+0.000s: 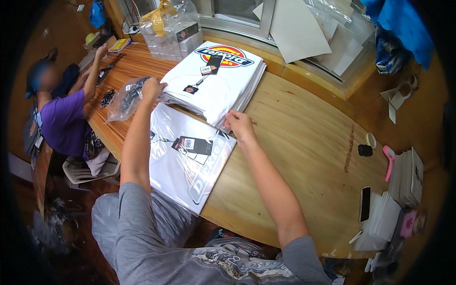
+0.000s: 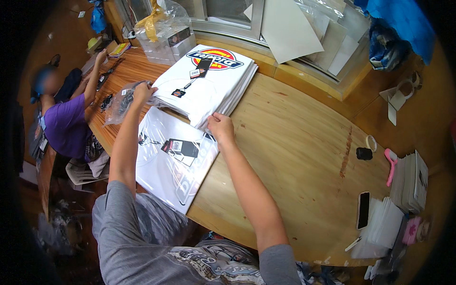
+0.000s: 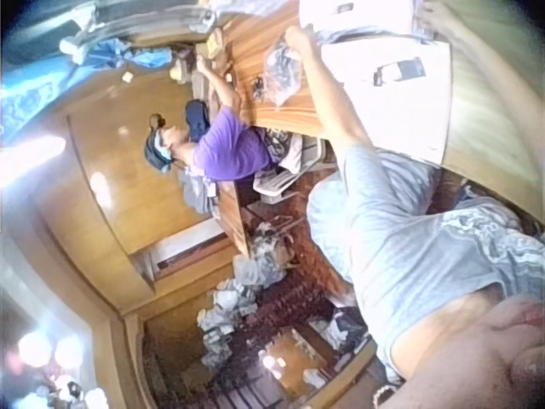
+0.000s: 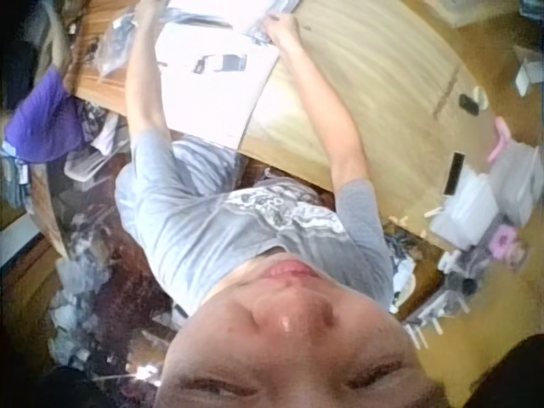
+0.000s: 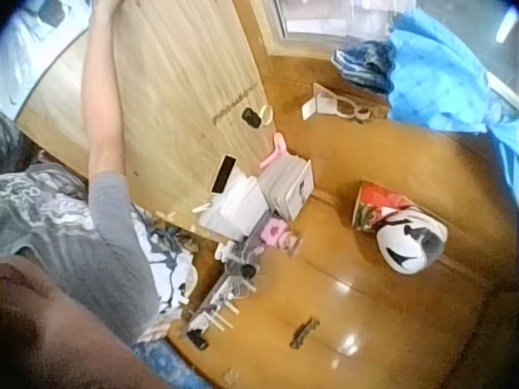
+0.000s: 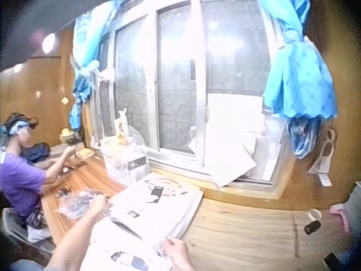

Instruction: The person folds white t-shirts, places them into clear plastic bags, and seals the bags. The person then stacks the packaged shirts and ties a bundle with a blue strap.

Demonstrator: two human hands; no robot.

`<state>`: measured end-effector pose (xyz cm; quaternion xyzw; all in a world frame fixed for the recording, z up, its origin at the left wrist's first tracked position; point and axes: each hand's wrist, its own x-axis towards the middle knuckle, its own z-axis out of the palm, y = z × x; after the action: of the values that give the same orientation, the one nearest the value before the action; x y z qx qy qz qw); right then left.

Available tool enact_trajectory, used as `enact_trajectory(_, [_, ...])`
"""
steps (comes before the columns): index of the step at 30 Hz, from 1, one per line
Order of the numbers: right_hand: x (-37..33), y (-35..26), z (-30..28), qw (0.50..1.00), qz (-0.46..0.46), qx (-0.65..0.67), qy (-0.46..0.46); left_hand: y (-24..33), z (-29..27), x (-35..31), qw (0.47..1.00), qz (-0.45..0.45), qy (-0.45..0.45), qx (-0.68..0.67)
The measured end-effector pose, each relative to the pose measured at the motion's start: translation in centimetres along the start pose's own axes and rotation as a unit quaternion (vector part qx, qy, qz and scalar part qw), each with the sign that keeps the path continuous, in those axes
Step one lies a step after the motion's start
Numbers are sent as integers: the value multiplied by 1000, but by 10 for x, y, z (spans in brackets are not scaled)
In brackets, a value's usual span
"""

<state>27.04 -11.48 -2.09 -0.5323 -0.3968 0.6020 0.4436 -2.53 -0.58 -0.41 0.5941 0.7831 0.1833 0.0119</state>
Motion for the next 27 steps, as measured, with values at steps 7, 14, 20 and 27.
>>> enact_trajectory(7, [30,20,17,954,-175,-206,127,-4,4,13,997,-22,-66,28])
enact_trajectory(14, [18,-1,28,988,-62,-111,88,-2,5,16,997,-3,-78,5])
enact_trajectory(20, [14,-5,57,989,-29,18,144,-24,18,27,997,19,-71,-33])
enact_trajectory(27, [47,9,44,995,-28,78,57,-25,30,39,987,28,-98,-127])
